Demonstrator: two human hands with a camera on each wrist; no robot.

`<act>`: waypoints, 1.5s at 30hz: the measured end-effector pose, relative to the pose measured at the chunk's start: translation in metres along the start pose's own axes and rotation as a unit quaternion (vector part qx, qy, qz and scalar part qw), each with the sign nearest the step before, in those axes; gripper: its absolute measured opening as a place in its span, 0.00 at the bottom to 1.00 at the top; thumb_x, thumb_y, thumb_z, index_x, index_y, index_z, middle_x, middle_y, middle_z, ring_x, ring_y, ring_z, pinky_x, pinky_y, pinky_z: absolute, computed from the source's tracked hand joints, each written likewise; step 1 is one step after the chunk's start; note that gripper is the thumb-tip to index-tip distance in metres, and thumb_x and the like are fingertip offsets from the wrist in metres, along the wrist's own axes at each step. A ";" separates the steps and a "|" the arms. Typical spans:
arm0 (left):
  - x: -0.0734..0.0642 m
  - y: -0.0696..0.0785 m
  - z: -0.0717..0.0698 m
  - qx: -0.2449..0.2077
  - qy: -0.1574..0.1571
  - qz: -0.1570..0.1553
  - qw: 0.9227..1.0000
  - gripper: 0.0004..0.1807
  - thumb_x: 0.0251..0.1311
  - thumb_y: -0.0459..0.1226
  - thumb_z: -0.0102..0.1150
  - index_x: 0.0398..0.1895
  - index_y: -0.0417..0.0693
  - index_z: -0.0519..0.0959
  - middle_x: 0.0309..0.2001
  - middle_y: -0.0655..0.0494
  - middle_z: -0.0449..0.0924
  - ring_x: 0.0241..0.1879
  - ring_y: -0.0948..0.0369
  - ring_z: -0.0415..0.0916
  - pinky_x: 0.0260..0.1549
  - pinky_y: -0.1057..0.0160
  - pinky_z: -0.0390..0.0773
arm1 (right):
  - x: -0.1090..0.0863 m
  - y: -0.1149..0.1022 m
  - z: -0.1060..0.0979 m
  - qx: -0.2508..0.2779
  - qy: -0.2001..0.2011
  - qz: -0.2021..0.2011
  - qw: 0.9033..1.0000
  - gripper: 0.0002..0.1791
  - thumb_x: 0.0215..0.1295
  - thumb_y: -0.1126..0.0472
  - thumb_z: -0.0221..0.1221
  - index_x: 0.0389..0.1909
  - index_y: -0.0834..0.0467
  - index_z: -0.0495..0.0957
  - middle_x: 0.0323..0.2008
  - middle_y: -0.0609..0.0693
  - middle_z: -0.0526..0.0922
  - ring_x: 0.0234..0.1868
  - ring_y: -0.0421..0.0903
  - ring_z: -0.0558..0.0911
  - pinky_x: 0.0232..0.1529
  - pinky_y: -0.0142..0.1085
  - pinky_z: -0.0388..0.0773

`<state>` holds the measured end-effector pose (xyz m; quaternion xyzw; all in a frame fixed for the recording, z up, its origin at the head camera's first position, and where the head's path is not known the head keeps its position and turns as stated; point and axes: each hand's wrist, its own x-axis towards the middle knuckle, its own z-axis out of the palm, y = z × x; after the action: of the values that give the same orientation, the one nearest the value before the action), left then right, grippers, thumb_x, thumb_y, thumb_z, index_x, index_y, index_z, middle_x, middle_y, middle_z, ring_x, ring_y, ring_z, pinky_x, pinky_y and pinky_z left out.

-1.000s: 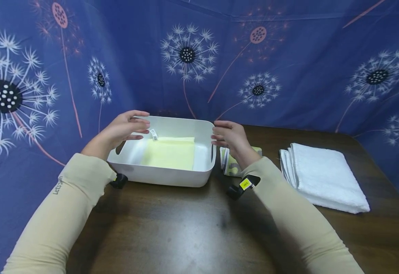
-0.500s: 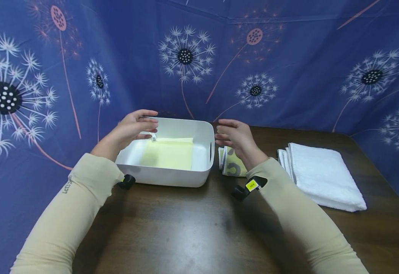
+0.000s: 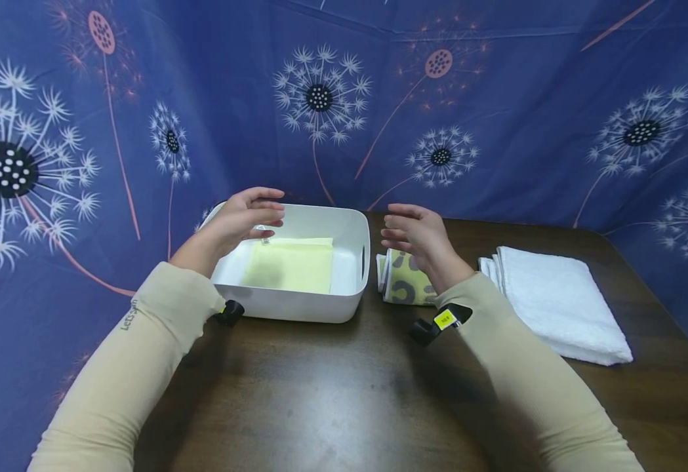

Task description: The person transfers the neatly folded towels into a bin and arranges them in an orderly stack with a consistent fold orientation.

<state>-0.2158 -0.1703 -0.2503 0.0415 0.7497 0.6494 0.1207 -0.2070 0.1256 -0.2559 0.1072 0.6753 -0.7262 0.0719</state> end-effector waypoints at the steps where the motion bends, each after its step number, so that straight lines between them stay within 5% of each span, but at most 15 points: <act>1: 0.000 0.000 0.001 -0.003 0.000 0.000 1.000 0.25 0.63 0.34 0.55 0.63 0.46 0.64 0.47 0.53 0.75 0.42 0.58 0.76 0.46 0.56 0.73 | 0.000 0.000 -0.001 -0.001 0.000 -0.001 1.000 0.23 0.62 0.67 0.58 0.59 0.60 0.70 0.44 0.55 0.75 0.32 0.44 0.81 0.39 0.38 0.80; 18: 0.009 0.003 0.018 -0.029 0.014 0.007 0.999 0.22 0.62 0.30 0.55 0.60 0.45 0.67 0.39 0.58 0.77 0.40 0.57 0.77 0.45 0.55 0.74 | -0.001 -0.003 -0.013 0.008 0.006 -0.008 1.000 0.23 0.62 0.68 0.58 0.59 0.60 0.70 0.41 0.53 0.76 0.31 0.44 0.82 0.38 0.39 0.80; 45: 0.016 0.017 0.048 -0.021 -0.007 -0.004 1.000 0.22 0.62 0.31 0.55 0.60 0.46 0.68 0.50 0.48 0.74 0.46 0.51 0.74 0.48 0.52 0.73 | -0.004 -0.007 -0.032 0.003 0.021 -0.006 1.000 0.24 0.61 0.66 0.59 0.60 0.59 0.69 0.42 0.52 0.76 0.31 0.43 0.82 0.42 0.41 0.78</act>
<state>-0.2214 -0.1178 -0.2416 0.0411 0.7348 0.6646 0.1295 -0.2033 0.1581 -0.2503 0.1190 0.6754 -0.7258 0.0533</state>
